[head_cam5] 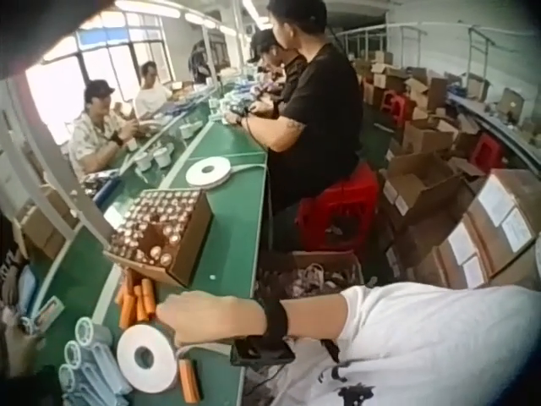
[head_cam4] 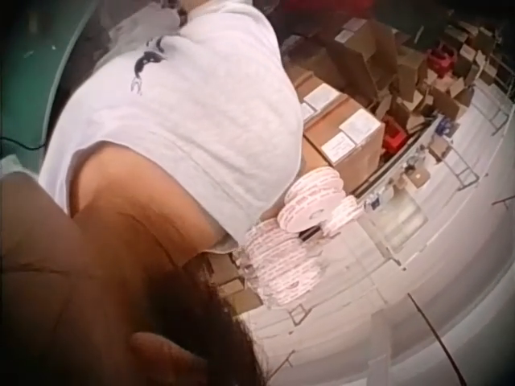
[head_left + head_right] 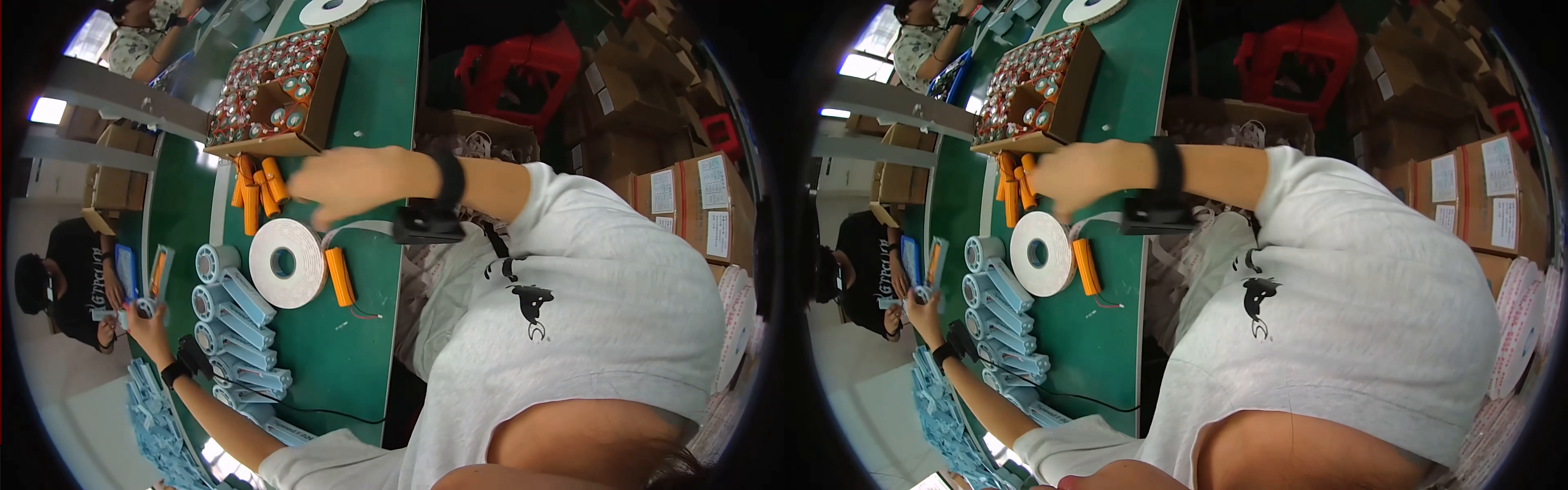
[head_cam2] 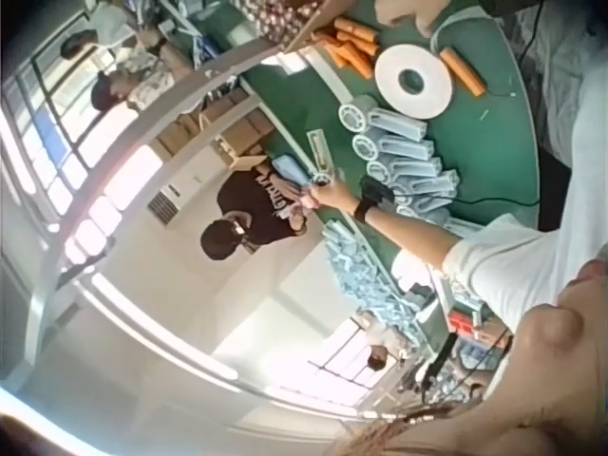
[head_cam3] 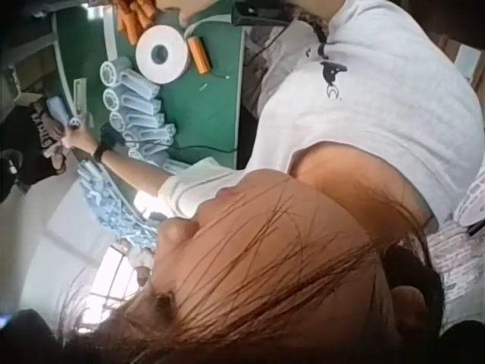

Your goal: The person applies double-sided tape to batteries and inserts them into fan housings. They pull tape from a roll, press a battery onto it, and tear the tape before placing the battery into a housing and setting the assembly aside.

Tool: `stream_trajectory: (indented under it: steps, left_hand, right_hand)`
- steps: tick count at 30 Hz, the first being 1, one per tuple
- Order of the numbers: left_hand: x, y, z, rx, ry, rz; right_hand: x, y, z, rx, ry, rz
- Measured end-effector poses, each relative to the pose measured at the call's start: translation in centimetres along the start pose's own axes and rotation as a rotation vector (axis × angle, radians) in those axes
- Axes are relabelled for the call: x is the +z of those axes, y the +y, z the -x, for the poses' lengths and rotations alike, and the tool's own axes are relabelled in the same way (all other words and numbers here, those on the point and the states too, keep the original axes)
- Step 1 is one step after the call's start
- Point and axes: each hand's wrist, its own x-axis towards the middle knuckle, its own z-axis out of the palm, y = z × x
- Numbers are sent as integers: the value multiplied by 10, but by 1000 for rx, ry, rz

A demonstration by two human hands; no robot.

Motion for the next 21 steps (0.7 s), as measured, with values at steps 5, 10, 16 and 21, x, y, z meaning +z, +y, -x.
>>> stream_trajectory:
  steps: [5,10,16,21]
  left_hand:
    - [33,-110,13,-336,-486,120]
    - [-26,148,18,363,-203,40]
    - [-12,258,125,501,-489,122]
    - [16,246,115,512,-290,136]
  right_hand:
    - [45,12,26,-145,75,-23]
    - [29,18,22,57,27,-104]
    - [20,-2,21,-264,373,35]
    - [52,-21,45,-386,-21,-33]
